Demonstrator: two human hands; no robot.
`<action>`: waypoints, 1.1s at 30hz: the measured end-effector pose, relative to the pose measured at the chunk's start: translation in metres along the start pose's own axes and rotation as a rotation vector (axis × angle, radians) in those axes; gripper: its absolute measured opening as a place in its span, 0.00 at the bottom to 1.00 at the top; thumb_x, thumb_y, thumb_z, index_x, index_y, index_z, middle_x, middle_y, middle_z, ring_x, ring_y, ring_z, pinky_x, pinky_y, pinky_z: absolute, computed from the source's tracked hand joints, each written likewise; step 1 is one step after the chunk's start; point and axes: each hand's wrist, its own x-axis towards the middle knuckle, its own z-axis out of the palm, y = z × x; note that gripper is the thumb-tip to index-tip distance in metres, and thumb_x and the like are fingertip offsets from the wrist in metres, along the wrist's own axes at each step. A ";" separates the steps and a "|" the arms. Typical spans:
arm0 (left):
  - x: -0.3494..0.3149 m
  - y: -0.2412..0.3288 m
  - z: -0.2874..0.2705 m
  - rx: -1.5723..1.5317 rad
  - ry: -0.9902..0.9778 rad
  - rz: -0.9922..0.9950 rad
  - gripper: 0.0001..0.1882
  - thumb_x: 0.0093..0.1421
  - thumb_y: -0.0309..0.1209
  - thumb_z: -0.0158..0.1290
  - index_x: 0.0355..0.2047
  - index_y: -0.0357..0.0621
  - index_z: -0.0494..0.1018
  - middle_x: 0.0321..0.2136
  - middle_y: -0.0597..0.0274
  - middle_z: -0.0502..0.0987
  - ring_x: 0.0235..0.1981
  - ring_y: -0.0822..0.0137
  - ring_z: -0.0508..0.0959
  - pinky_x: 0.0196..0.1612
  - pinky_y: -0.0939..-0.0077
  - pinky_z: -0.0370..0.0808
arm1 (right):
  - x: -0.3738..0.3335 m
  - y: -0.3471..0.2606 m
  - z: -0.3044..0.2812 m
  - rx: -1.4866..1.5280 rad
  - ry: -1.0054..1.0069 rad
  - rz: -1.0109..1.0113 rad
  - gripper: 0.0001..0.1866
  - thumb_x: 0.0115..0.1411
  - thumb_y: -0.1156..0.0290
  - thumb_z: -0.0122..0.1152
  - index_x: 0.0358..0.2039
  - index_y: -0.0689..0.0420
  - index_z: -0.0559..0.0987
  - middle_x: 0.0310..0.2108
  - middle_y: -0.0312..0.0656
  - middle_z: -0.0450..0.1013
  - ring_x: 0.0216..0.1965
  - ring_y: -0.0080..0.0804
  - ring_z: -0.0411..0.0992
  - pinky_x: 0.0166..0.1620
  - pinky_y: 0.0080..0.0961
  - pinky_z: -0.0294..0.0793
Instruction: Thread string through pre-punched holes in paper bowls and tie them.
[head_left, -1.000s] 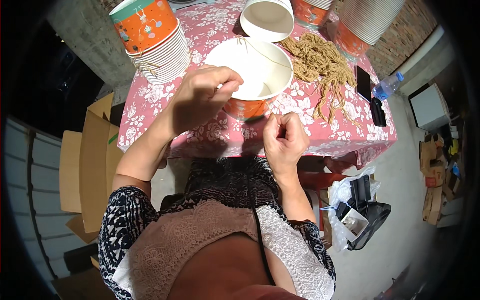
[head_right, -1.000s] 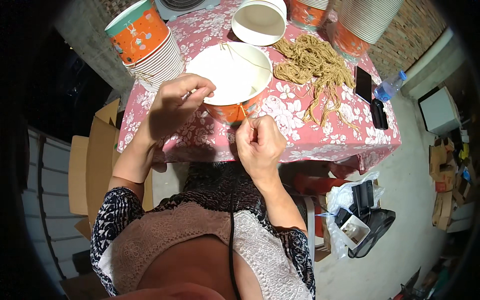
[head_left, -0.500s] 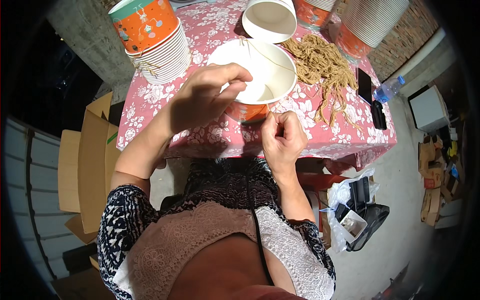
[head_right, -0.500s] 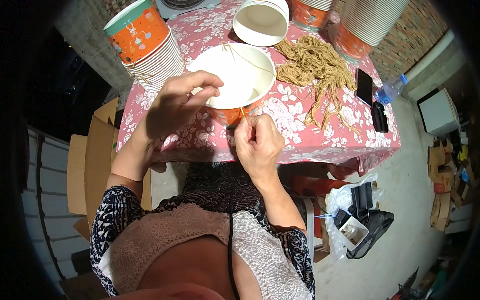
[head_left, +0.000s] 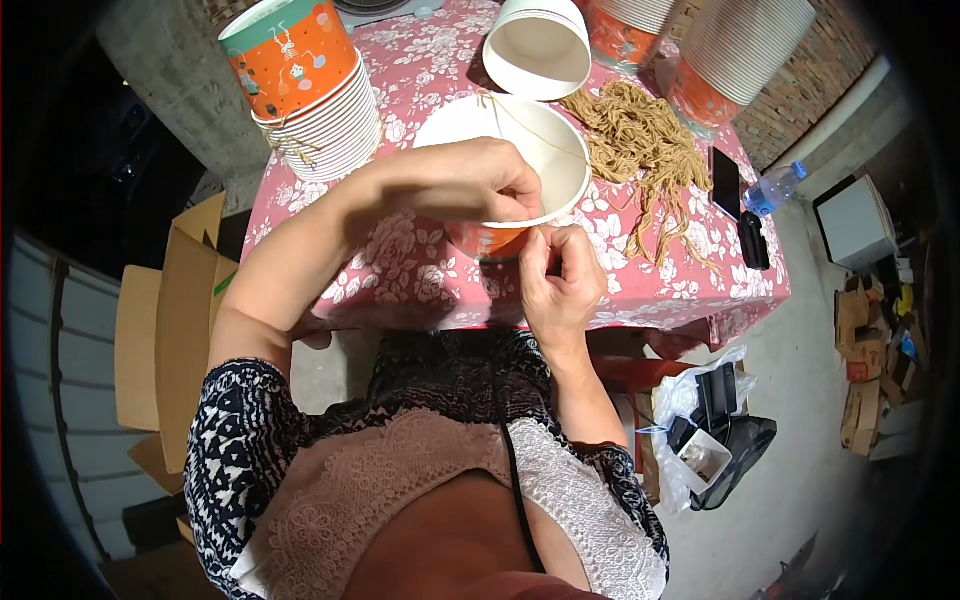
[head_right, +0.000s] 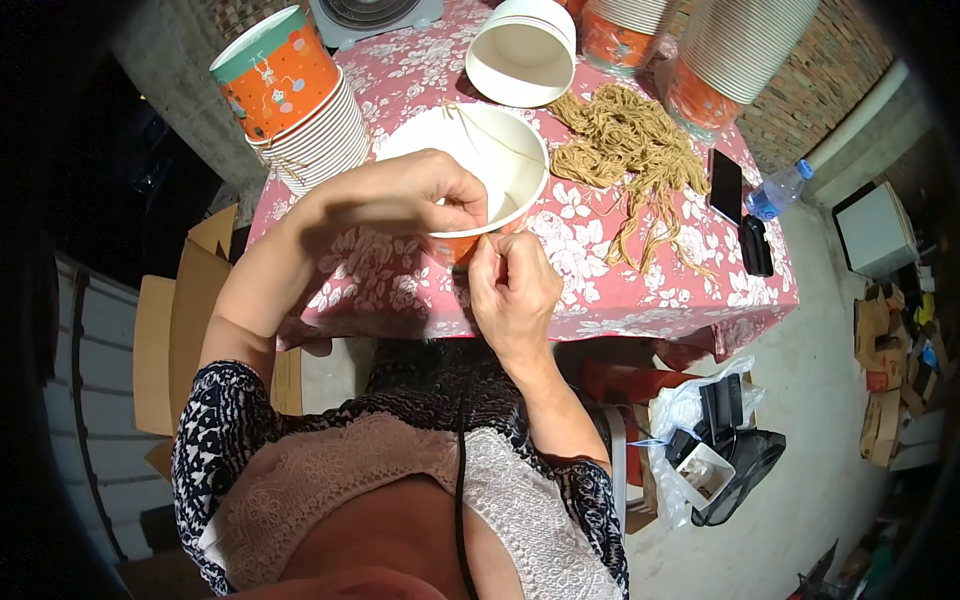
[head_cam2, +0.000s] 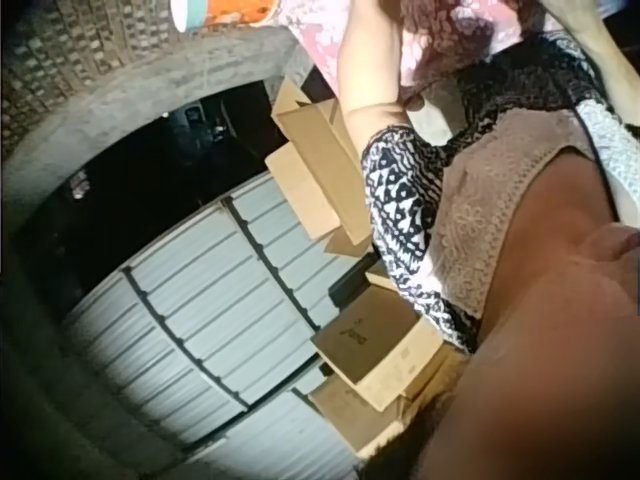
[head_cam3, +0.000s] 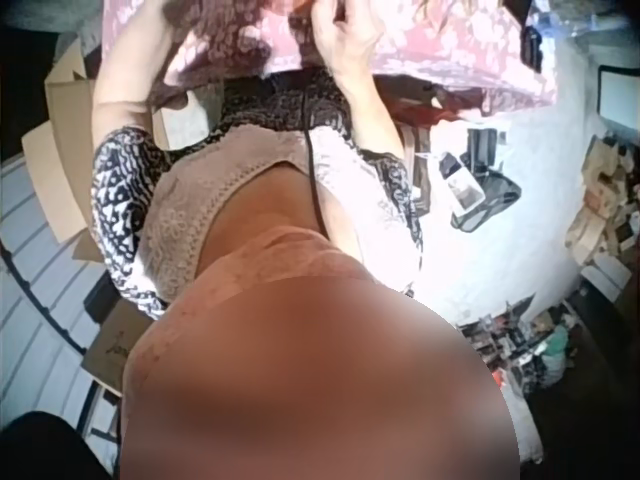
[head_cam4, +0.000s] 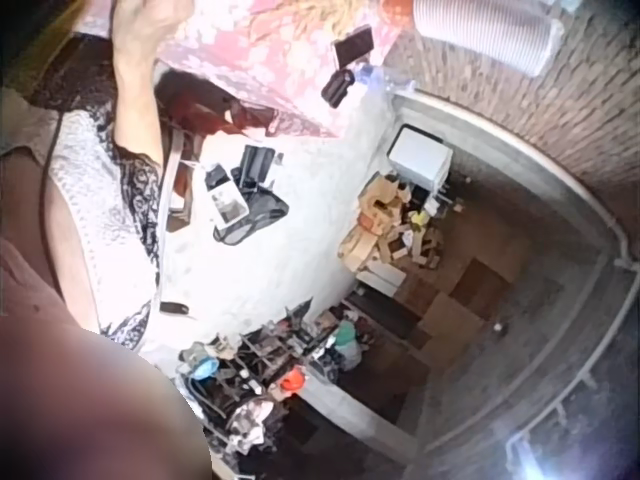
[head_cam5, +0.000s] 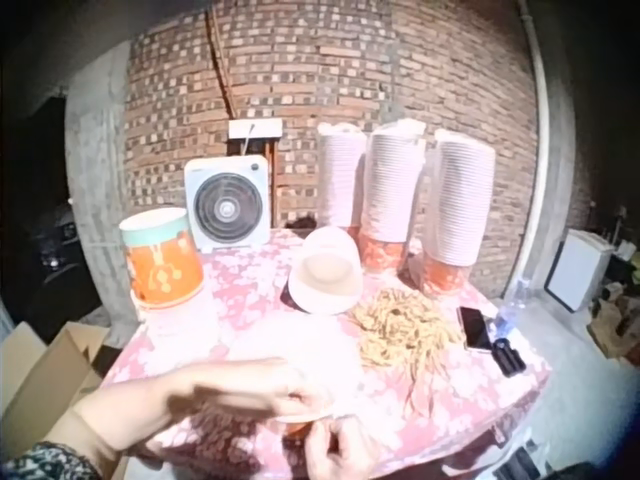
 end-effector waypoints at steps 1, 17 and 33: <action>-0.002 0.003 0.002 0.025 0.042 0.005 0.09 0.58 0.28 0.51 0.31 0.33 0.75 0.19 0.63 0.73 0.25 0.75 0.71 0.31 0.76 0.71 | 0.001 0.000 0.000 0.000 0.002 -0.001 0.09 0.52 0.83 0.63 0.25 0.62 0.71 0.20 0.43 0.67 0.18 0.35 0.68 0.23 0.28 0.68; -0.009 0.006 0.029 -0.573 0.315 0.067 0.07 0.52 0.22 0.52 0.18 0.39 0.68 0.18 0.70 0.69 0.21 0.80 0.66 0.25 0.83 0.64 | 0.001 -0.002 -0.015 0.151 -0.129 0.121 0.01 0.57 0.81 0.58 0.31 0.62 0.77 0.27 0.48 0.74 0.28 0.44 0.75 0.33 0.32 0.73; 0.007 0.009 0.029 -0.584 0.408 0.054 0.11 0.61 0.31 0.55 0.29 0.32 0.78 0.23 0.65 0.77 0.22 0.79 0.72 0.30 0.86 0.69 | 0.000 0.006 -0.034 0.355 -0.064 0.306 0.08 0.60 0.79 0.58 0.40 0.63 0.75 0.22 0.34 0.70 0.22 0.17 0.64 0.28 0.17 0.68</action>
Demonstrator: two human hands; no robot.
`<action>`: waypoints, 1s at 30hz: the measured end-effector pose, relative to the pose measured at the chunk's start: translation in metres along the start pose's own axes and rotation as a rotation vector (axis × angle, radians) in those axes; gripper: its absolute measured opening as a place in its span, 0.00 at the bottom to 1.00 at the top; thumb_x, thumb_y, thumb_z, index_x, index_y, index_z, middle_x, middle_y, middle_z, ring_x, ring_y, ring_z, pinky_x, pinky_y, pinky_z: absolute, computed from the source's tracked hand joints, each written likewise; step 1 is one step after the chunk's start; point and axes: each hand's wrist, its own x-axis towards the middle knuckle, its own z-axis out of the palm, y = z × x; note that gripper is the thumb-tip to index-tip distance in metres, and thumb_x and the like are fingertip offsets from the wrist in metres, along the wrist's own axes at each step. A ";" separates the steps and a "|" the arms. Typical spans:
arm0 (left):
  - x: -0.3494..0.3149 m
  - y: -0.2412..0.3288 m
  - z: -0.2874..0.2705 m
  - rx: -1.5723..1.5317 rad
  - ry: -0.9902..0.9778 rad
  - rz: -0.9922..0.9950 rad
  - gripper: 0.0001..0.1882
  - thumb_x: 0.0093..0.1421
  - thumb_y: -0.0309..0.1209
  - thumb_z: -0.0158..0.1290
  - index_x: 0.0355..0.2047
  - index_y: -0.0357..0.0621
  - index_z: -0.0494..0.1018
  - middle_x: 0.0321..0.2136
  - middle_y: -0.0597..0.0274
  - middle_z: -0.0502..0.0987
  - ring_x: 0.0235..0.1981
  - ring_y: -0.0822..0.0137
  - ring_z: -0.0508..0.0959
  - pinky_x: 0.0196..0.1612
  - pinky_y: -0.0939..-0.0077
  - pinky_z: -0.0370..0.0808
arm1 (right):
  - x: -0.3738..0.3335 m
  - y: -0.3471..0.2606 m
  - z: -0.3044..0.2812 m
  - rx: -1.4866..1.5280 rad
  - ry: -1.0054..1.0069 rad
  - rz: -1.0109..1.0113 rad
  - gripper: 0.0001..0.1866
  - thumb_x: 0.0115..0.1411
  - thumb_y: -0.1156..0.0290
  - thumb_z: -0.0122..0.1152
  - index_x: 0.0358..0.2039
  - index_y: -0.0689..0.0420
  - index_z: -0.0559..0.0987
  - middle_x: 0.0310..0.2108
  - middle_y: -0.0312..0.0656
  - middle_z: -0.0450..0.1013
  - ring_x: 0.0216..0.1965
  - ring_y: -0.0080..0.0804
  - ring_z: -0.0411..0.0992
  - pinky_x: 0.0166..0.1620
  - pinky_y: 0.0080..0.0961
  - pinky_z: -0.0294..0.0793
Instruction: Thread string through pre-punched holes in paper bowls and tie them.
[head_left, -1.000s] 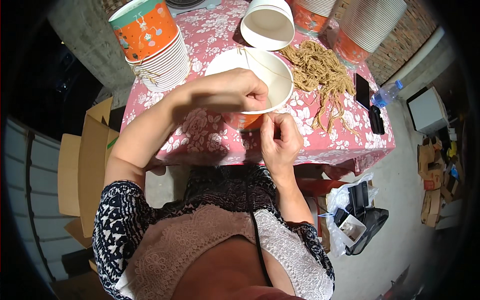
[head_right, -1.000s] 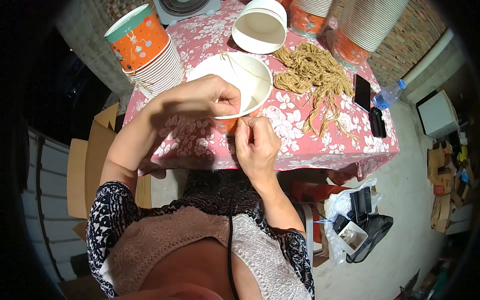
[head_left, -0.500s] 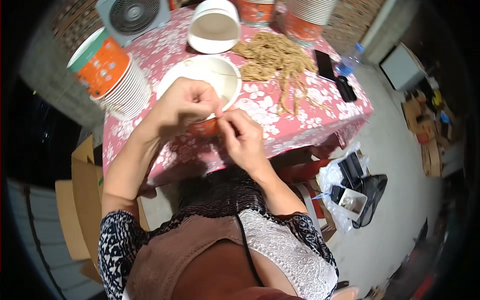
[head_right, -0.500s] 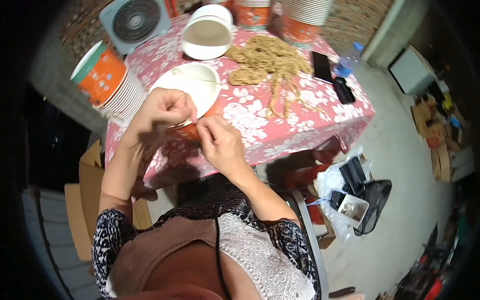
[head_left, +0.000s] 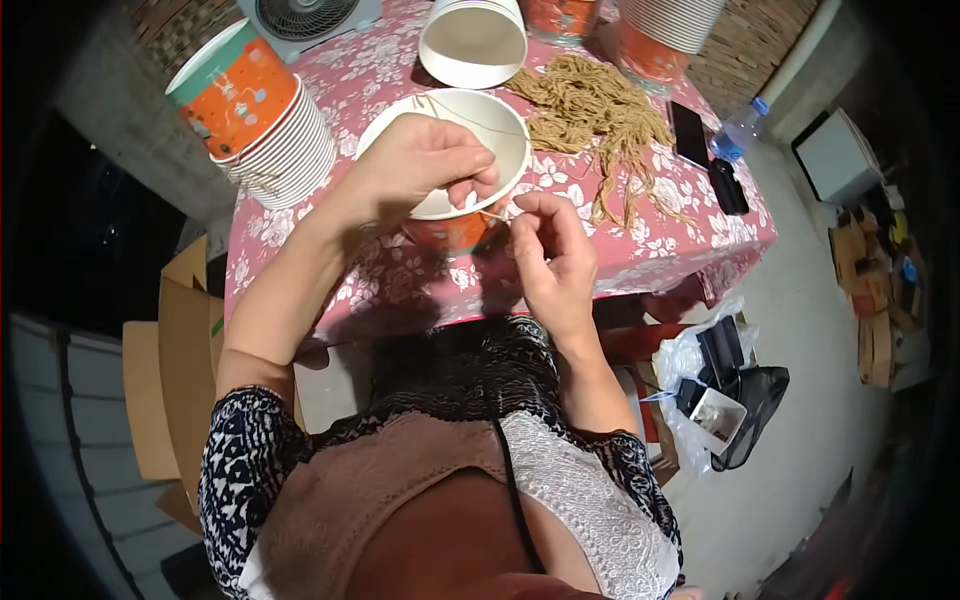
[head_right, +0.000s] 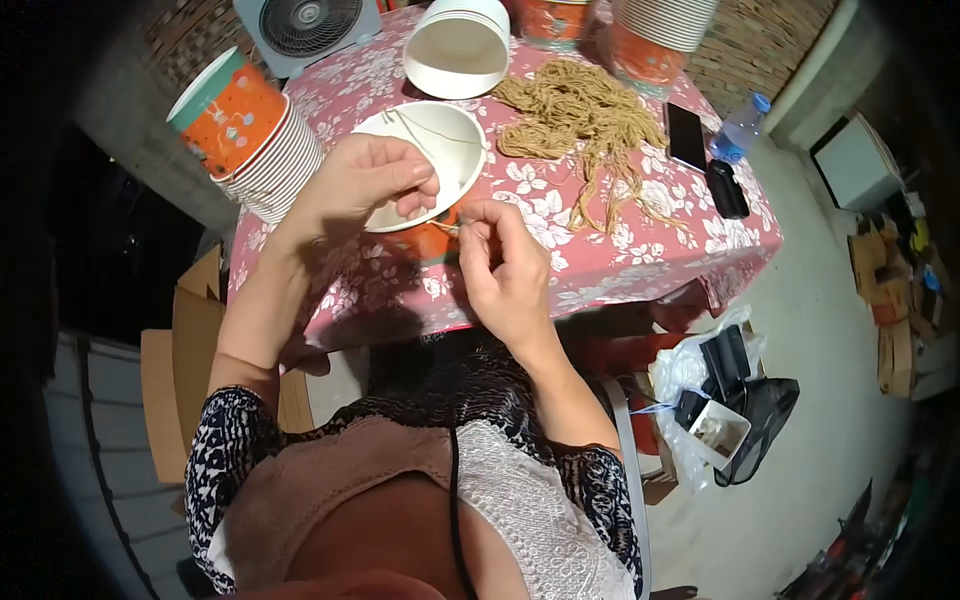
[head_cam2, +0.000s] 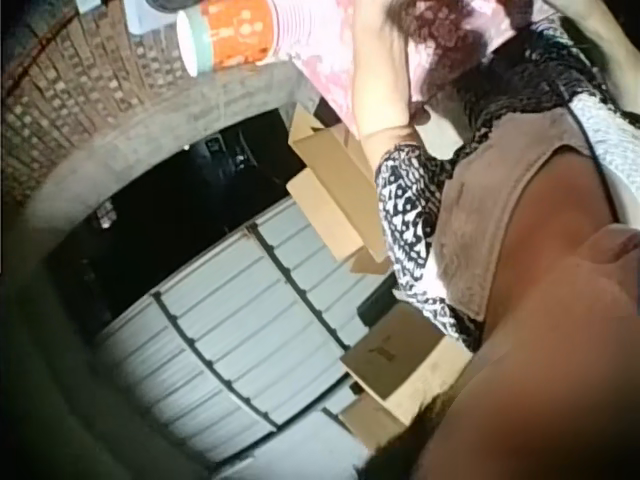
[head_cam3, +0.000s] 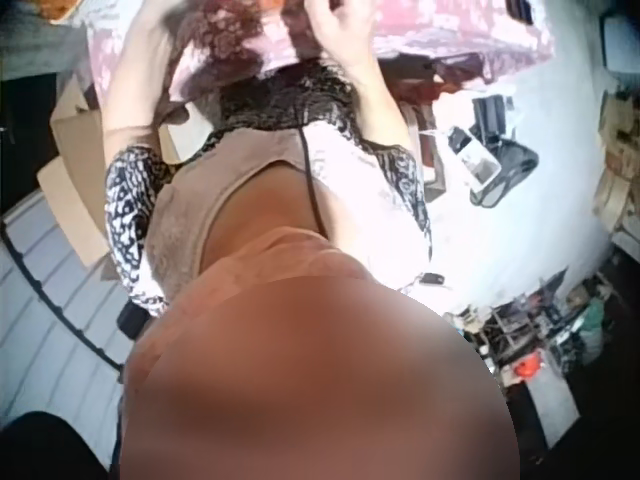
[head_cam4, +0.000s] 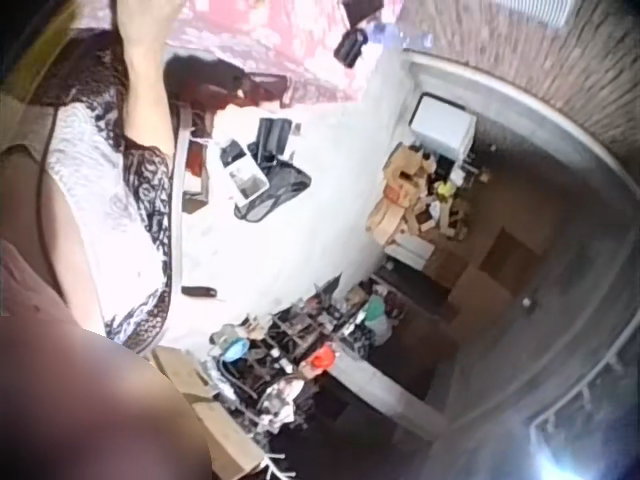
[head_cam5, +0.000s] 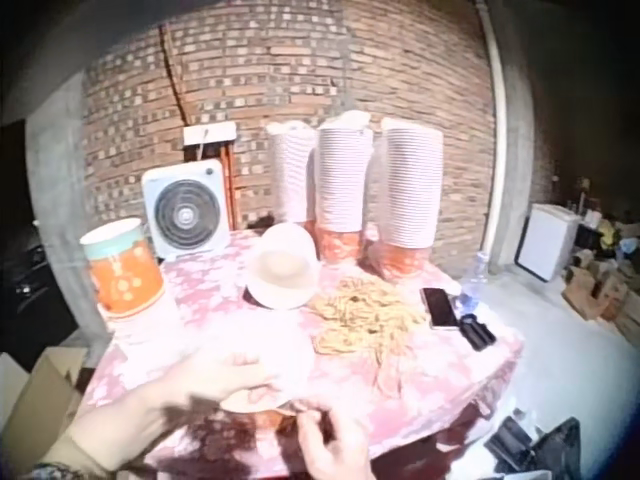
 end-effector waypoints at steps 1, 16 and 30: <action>-0.001 0.000 0.000 -0.010 0.000 0.038 0.11 0.61 0.30 0.55 0.29 0.32 0.78 0.24 0.64 0.78 0.23 0.79 0.72 0.30 0.85 0.70 | 0.001 -0.002 0.002 0.009 -0.018 0.018 0.08 0.60 0.79 0.59 0.41 0.63 0.75 0.22 0.34 0.70 0.22 0.16 0.64 0.27 0.17 0.68; -0.014 -0.011 0.009 0.399 0.128 0.471 0.07 0.60 0.18 0.49 0.34 0.31 0.77 0.37 0.58 0.77 0.34 0.73 0.74 0.34 0.83 0.69 | 0.017 -0.006 0.012 0.323 -0.176 0.188 0.08 0.58 0.72 0.54 0.34 0.63 0.77 0.20 0.29 0.66 0.24 0.12 0.62 0.25 0.17 0.65; -0.002 -0.009 -0.011 0.271 -0.132 0.082 0.09 0.61 0.23 0.53 0.42 0.33 0.75 0.31 0.71 0.71 0.31 0.81 0.68 0.33 0.88 0.62 | 0.015 -0.011 0.013 -0.093 0.202 -0.329 0.07 0.54 0.77 0.57 0.34 0.59 0.80 0.24 0.49 0.76 0.27 0.47 0.77 0.28 0.36 0.75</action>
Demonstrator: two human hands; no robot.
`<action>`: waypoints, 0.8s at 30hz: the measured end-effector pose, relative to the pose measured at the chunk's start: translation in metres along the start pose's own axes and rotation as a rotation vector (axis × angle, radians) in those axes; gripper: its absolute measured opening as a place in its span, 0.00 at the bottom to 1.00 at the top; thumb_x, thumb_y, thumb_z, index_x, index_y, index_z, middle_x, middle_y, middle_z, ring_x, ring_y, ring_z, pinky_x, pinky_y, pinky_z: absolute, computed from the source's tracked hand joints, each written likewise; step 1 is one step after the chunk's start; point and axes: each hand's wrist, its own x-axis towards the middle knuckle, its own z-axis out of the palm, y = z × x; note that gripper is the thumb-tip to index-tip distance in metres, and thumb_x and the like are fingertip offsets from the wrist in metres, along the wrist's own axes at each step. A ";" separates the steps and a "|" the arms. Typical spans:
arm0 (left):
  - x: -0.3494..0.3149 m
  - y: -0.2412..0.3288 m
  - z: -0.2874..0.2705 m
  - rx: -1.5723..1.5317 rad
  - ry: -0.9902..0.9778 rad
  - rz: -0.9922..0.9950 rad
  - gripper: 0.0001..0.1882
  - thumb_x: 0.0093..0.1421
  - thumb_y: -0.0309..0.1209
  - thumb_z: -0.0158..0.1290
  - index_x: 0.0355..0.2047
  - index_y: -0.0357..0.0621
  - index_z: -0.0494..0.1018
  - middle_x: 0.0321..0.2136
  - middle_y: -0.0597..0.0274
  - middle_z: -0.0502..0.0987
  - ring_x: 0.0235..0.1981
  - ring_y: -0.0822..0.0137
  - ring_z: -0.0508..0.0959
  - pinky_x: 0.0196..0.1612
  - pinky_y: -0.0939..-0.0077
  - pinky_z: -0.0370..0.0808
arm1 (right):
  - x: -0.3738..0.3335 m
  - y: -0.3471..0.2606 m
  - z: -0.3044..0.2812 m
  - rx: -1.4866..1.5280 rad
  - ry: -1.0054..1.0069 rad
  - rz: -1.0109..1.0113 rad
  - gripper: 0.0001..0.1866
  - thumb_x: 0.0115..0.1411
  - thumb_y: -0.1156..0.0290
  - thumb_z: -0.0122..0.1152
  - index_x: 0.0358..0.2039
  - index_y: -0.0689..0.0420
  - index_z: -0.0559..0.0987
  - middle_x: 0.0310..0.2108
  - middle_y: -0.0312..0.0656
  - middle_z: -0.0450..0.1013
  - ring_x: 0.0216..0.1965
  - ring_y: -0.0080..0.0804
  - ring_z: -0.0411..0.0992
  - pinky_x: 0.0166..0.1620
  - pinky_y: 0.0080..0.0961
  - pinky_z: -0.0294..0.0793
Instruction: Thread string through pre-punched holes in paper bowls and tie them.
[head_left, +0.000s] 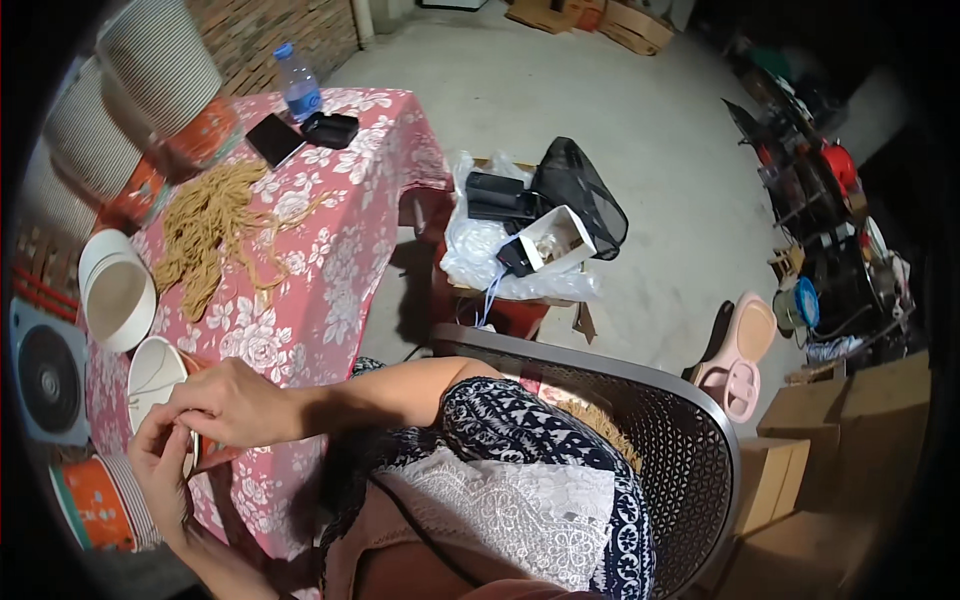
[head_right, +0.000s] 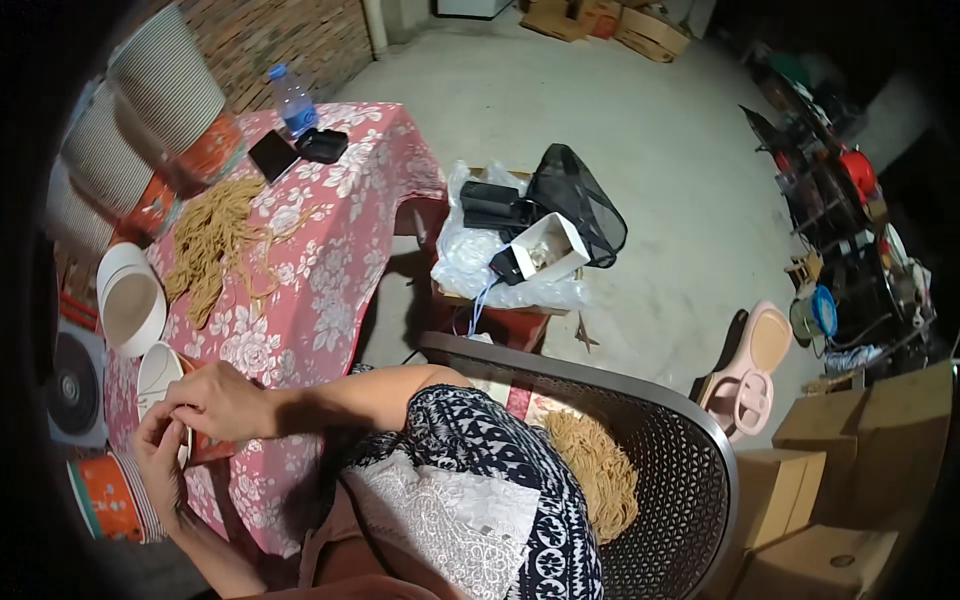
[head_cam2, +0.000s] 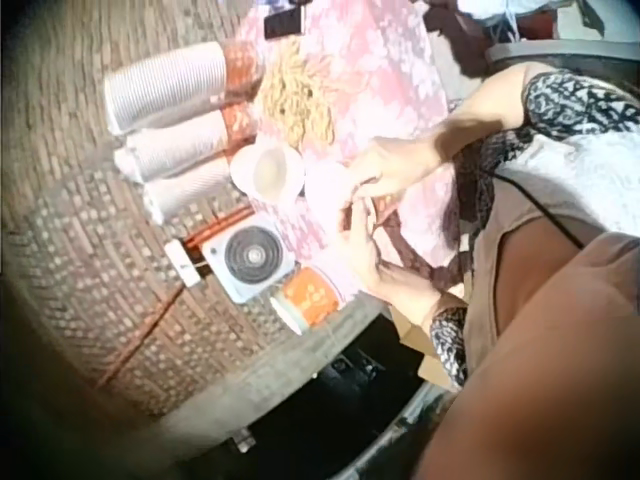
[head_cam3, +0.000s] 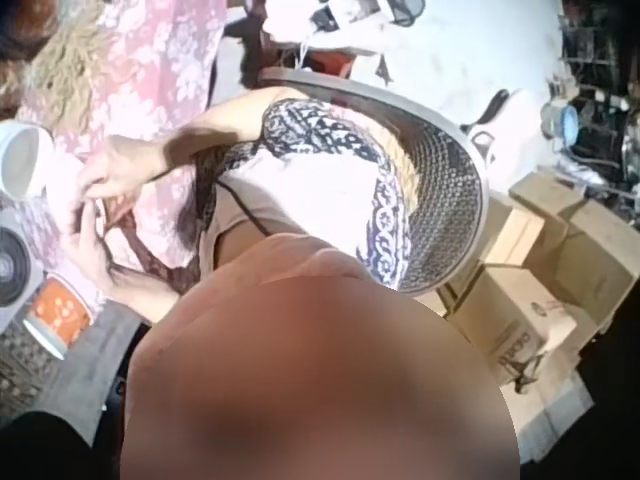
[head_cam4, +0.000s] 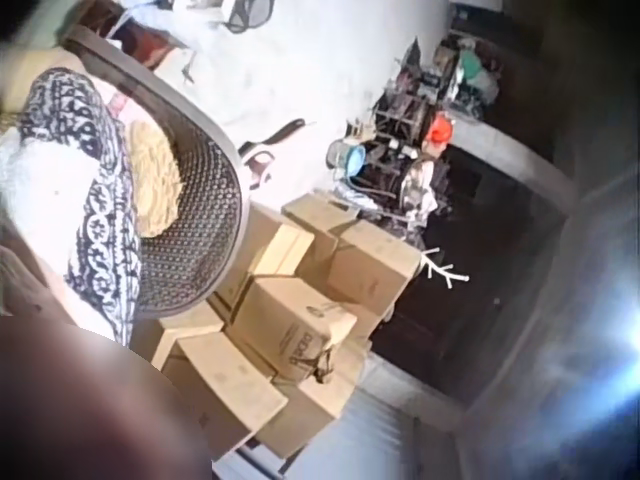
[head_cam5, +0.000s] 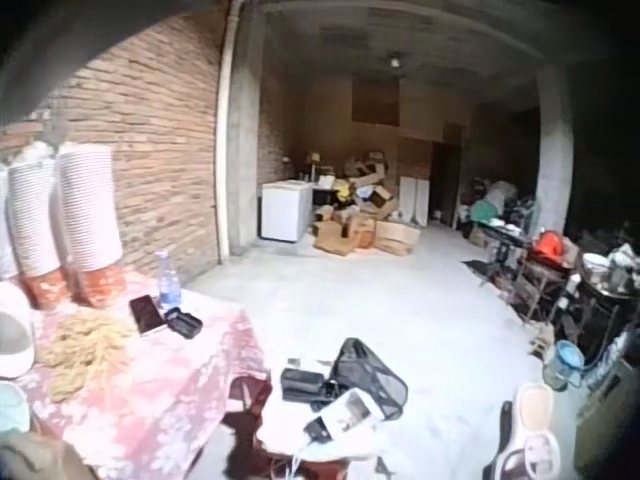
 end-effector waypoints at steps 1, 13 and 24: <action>0.003 0.001 -0.001 -0.010 -0.039 -0.008 0.10 0.61 0.24 0.53 0.42 0.33 0.75 0.30 0.71 0.72 0.30 0.81 0.68 0.33 0.87 0.62 | 0.001 0.001 -0.001 0.039 0.004 -0.014 0.08 0.54 0.77 0.57 0.34 0.59 0.81 0.25 0.48 0.77 0.28 0.46 0.78 0.29 0.35 0.76; 0.029 -0.022 -0.019 -0.076 -0.155 -0.067 0.13 0.60 0.35 0.59 0.34 0.36 0.73 0.17 0.76 0.68 0.13 0.86 0.60 0.16 0.89 0.51 | 0.004 0.018 0.005 0.231 0.028 0.068 0.05 0.53 0.74 0.60 0.28 0.63 0.81 0.21 0.49 0.76 0.22 0.38 0.77 0.28 0.30 0.73; 0.028 -0.030 -0.040 0.002 -0.245 -0.060 0.12 0.64 0.34 0.55 0.28 0.41 0.70 0.18 0.73 0.69 0.11 0.84 0.59 0.14 0.88 0.50 | 0.004 0.003 -0.039 -0.251 -0.242 -0.134 0.07 0.47 0.74 0.59 0.23 0.64 0.74 0.19 0.52 0.71 0.21 0.56 0.72 0.24 0.44 0.70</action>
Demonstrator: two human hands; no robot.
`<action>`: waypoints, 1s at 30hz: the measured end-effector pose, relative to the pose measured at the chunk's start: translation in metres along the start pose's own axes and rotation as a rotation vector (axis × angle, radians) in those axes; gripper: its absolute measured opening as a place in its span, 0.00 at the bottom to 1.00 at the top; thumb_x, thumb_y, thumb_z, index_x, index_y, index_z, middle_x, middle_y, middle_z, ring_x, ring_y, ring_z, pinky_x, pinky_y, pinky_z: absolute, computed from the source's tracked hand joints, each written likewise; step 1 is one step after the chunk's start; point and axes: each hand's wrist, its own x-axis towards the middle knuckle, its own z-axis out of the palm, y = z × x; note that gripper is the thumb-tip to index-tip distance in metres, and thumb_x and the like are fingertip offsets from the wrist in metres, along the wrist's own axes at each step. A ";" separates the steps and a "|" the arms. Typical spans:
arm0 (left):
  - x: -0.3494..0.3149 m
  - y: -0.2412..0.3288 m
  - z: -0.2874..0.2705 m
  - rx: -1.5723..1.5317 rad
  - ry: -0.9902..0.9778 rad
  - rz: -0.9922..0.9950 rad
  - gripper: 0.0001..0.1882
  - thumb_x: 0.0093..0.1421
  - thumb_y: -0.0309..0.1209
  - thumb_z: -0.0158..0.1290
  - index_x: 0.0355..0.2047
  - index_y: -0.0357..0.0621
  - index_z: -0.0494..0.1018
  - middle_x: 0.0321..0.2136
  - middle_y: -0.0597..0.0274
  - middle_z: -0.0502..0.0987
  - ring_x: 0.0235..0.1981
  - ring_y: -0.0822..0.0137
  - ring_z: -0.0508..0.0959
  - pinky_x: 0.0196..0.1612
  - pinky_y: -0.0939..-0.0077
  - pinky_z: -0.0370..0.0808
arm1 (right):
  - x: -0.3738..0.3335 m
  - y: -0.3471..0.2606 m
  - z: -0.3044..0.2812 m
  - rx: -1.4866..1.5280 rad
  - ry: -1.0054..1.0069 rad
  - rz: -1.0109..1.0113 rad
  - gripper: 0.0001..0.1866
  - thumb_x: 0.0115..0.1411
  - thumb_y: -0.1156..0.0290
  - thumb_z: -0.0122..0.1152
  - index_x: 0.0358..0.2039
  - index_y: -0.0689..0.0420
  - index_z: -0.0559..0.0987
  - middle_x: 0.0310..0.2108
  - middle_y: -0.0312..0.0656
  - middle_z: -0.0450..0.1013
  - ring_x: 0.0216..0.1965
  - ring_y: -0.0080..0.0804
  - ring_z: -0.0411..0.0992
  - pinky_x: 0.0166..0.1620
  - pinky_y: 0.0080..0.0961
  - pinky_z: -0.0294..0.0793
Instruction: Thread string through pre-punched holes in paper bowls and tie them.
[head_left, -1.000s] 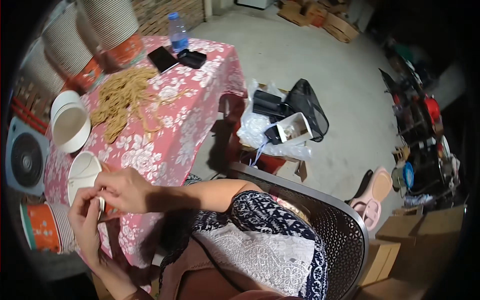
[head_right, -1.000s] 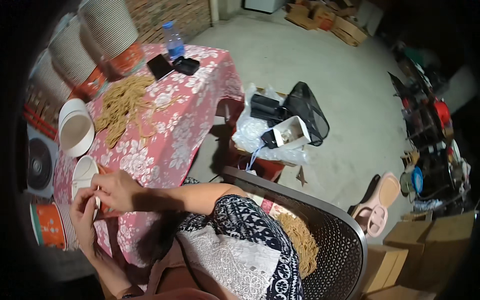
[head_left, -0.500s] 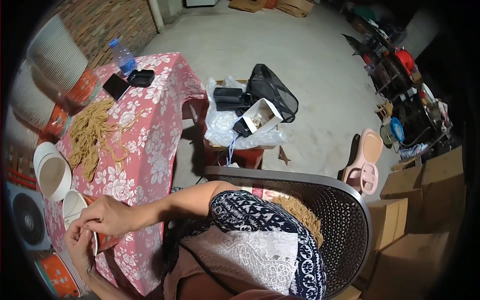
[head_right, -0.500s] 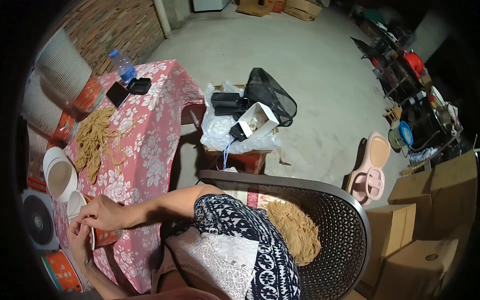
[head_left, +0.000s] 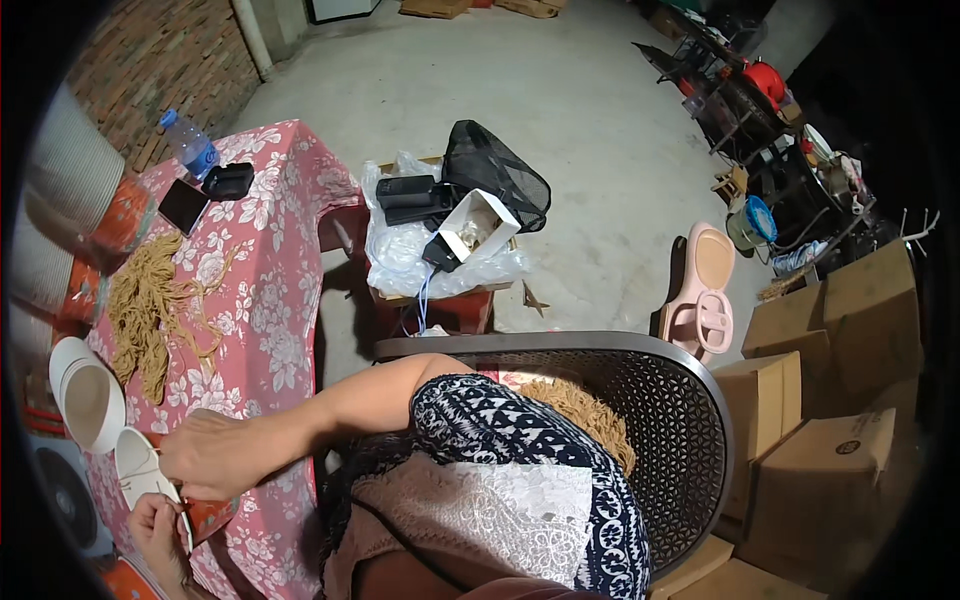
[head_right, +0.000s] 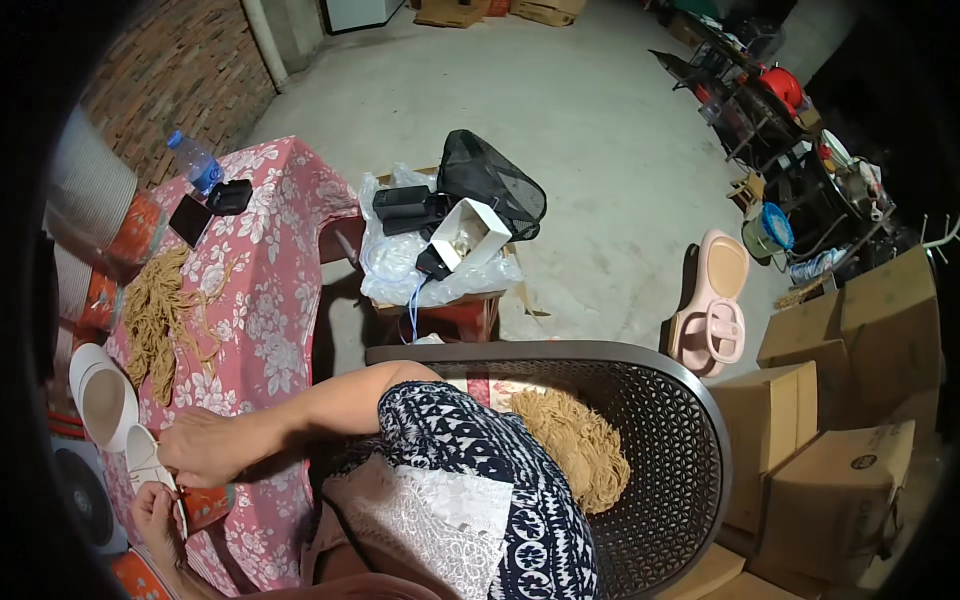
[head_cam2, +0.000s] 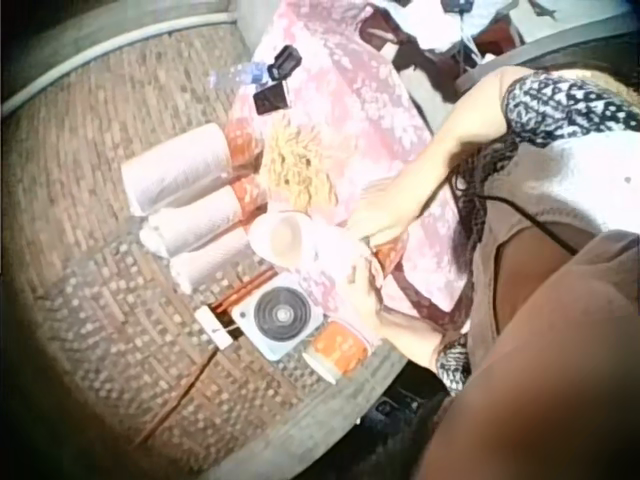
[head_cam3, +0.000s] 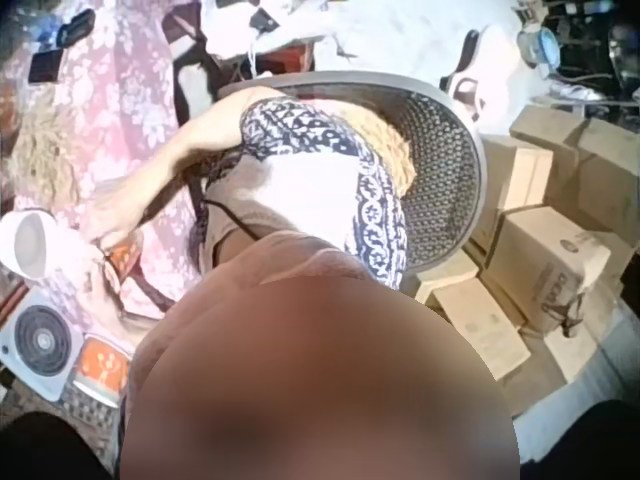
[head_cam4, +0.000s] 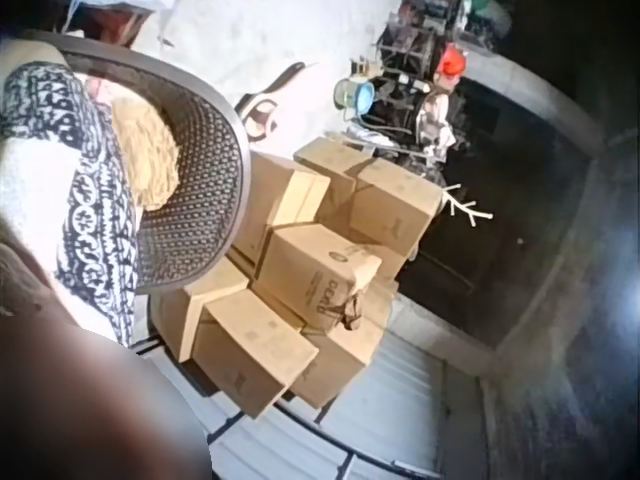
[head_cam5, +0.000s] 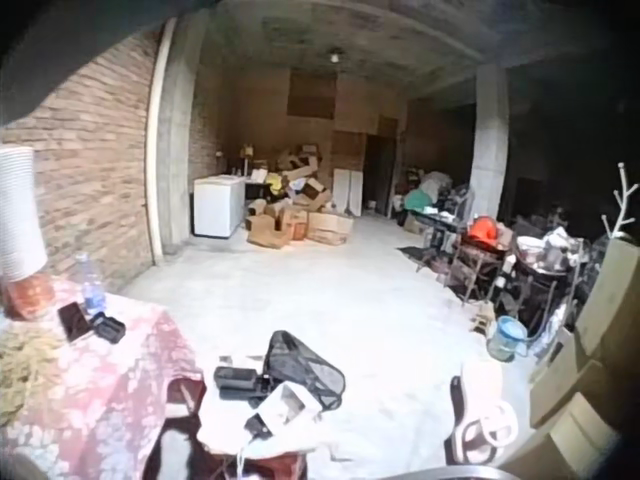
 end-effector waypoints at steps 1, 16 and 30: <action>0.001 0.001 0.001 -0.003 -0.003 -0.002 0.12 0.64 0.34 0.55 0.28 0.41 0.70 0.18 0.73 0.69 0.11 0.84 0.59 0.14 0.88 0.50 | -0.002 -0.004 -0.004 -0.039 -0.029 0.002 0.07 0.46 0.73 0.60 0.22 0.64 0.73 0.19 0.52 0.70 0.22 0.55 0.72 0.24 0.44 0.69; 0.001 -0.009 0.006 -0.066 0.100 0.132 0.11 0.58 0.33 0.61 0.29 0.41 0.71 0.20 0.73 0.71 0.18 0.83 0.66 0.21 0.89 0.60 | 0.024 -0.006 0.008 0.004 0.020 -0.379 0.11 0.47 0.69 0.62 0.28 0.59 0.71 0.26 0.44 0.67 0.29 0.43 0.70 0.28 0.39 0.68; 0.013 -0.036 -0.015 -0.049 0.033 0.080 0.17 0.58 0.28 0.58 0.47 0.41 0.67 0.25 0.69 0.72 0.15 0.81 0.67 0.17 0.89 0.61 | 0.058 0.043 0.059 0.148 0.161 -0.496 0.06 0.42 0.70 0.65 0.17 0.53 0.76 0.19 0.38 0.71 0.25 0.42 0.71 0.30 0.38 0.70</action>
